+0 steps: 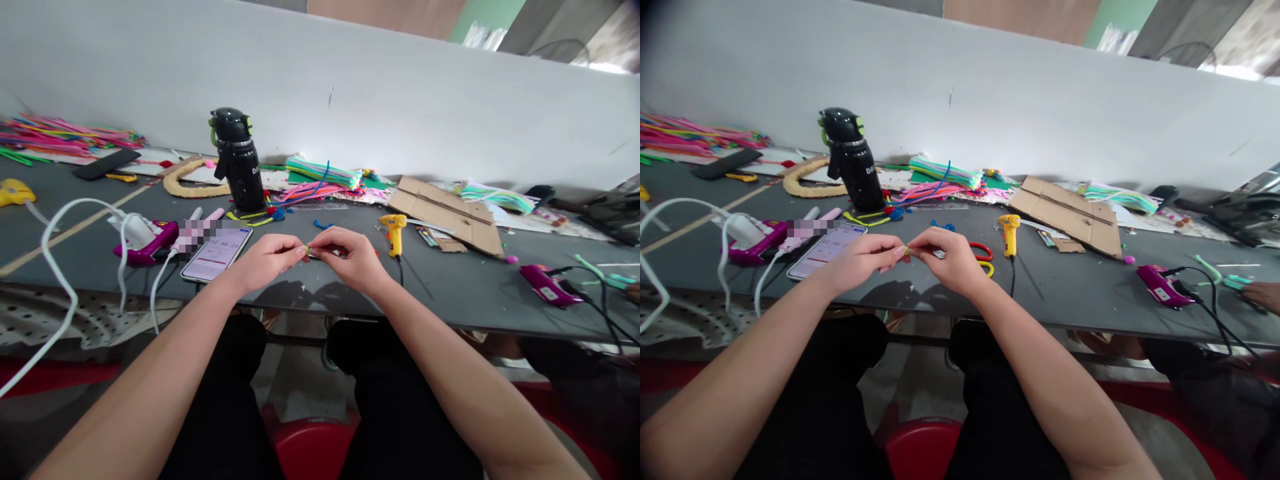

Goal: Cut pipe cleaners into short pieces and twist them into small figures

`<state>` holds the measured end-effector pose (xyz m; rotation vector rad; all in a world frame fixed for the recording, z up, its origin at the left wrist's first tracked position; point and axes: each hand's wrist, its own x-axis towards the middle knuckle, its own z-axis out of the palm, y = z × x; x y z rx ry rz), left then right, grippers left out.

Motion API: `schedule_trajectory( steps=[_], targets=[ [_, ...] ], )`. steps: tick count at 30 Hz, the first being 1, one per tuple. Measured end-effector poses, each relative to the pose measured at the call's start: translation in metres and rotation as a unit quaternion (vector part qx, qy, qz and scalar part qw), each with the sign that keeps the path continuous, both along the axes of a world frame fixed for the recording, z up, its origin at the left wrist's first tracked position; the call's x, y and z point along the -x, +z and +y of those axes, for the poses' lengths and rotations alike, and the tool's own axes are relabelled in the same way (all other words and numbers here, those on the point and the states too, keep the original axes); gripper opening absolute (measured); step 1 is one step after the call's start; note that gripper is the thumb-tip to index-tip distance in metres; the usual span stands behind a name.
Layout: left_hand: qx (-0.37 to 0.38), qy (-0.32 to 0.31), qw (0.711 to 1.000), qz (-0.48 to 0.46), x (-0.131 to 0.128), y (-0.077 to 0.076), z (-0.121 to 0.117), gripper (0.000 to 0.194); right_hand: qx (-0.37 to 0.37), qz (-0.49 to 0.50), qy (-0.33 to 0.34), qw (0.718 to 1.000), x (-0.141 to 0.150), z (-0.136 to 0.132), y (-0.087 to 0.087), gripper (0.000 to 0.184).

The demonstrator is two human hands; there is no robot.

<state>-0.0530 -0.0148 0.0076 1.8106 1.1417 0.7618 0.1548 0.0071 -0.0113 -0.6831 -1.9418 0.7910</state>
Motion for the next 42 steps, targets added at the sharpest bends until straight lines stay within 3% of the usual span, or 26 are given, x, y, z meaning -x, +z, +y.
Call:
schedule_trajectory(
  steps=[8, 14, 23, 32, 42],
  targets=[
    [-0.002, -0.006, 1.0, 0.025, -0.002, 0.001, 0.0, 0.04, 0.106, 0.0, 0.027, 0.994, -0.001, 0.0, 0.001, 0.019],
    [-0.057, 0.016, 0.997, 0.04, -0.002, -0.003, 0.001, 0.038, 0.158, 0.038, 0.046, 0.986, -0.005, 0.007, -0.004, 0.033],
    [-0.101, 0.066, 0.992, 0.044, -0.003, -0.001, -0.002, 0.036, 0.157, 0.005, 0.064, 0.986, -0.015, 0.005, 0.002, 0.037],
    [-0.063, 0.059, 0.996, 0.034, -0.007, -0.004, -0.003, 0.038, 0.156, 0.004, 0.012, 0.988, -0.006, 0.001, 0.002, 0.033],
    [-0.029, 0.016, 0.999, 0.009, -0.007, -0.005, -0.002, 0.033, 0.16, -0.02, 0.027, 0.987, -0.007, -0.001, 0.004, 0.033]
  ],
)
